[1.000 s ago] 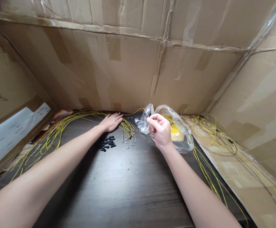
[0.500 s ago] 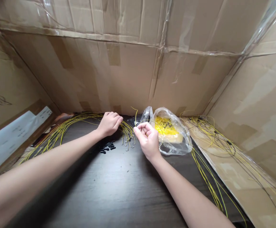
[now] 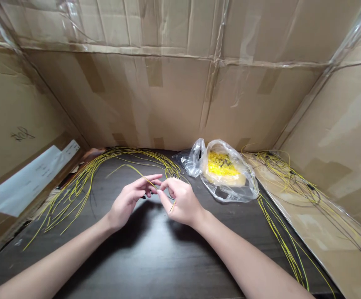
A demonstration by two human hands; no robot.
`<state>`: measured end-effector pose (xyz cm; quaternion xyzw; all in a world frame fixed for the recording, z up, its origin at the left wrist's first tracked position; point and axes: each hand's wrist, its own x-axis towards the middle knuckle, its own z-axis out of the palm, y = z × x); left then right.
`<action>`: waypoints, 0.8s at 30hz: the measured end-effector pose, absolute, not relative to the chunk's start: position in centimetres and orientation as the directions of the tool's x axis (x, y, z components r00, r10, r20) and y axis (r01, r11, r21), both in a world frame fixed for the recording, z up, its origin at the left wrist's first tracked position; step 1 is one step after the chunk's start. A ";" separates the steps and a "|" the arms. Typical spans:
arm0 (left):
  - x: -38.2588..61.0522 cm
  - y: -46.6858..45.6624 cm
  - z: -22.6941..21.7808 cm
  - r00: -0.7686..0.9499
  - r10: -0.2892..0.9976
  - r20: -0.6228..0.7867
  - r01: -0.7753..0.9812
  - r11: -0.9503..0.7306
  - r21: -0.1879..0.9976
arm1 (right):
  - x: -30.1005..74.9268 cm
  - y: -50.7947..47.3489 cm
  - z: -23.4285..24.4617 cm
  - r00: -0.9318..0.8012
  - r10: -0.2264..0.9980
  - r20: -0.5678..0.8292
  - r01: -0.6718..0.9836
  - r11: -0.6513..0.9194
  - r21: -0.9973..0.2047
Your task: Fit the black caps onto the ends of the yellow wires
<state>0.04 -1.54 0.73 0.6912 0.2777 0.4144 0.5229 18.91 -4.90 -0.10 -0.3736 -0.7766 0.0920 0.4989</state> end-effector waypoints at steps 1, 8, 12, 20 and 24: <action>-0.3 -1.4 0.4 0.508 0.821 0.262 -0.070 -0.264 0.962 | 18.8 -5.0 -0.1 -0.231 0.658 0.717 0.486 0.716 -0.501; 0.6 -1.1 -0.3 0.503 0.811 0.299 0.029 -0.361 0.932 | 18.4 -5.5 0.2 -0.403 0.490 0.773 0.426 0.848 -0.315; 0.2 -1.0 0.3 0.518 0.742 0.425 0.242 -0.604 0.759 | 18.2 -5.7 0.1 -0.492 0.447 0.747 0.436 0.869 -0.233; -3.3 2.5 1.4 0.290 0.751 0.593 0.408 -0.658 0.633 | 18.3 -6.3 1.1 -0.595 0.470 0.652 0.459 0.864 -0.204; -5.5 5.3 1.1 0.029 0.852 0.523 0.197 -0.518 0.833 | 18.3 -6.0 0.7 -0.623 0.486 0.613 0.460 0.861 -0.215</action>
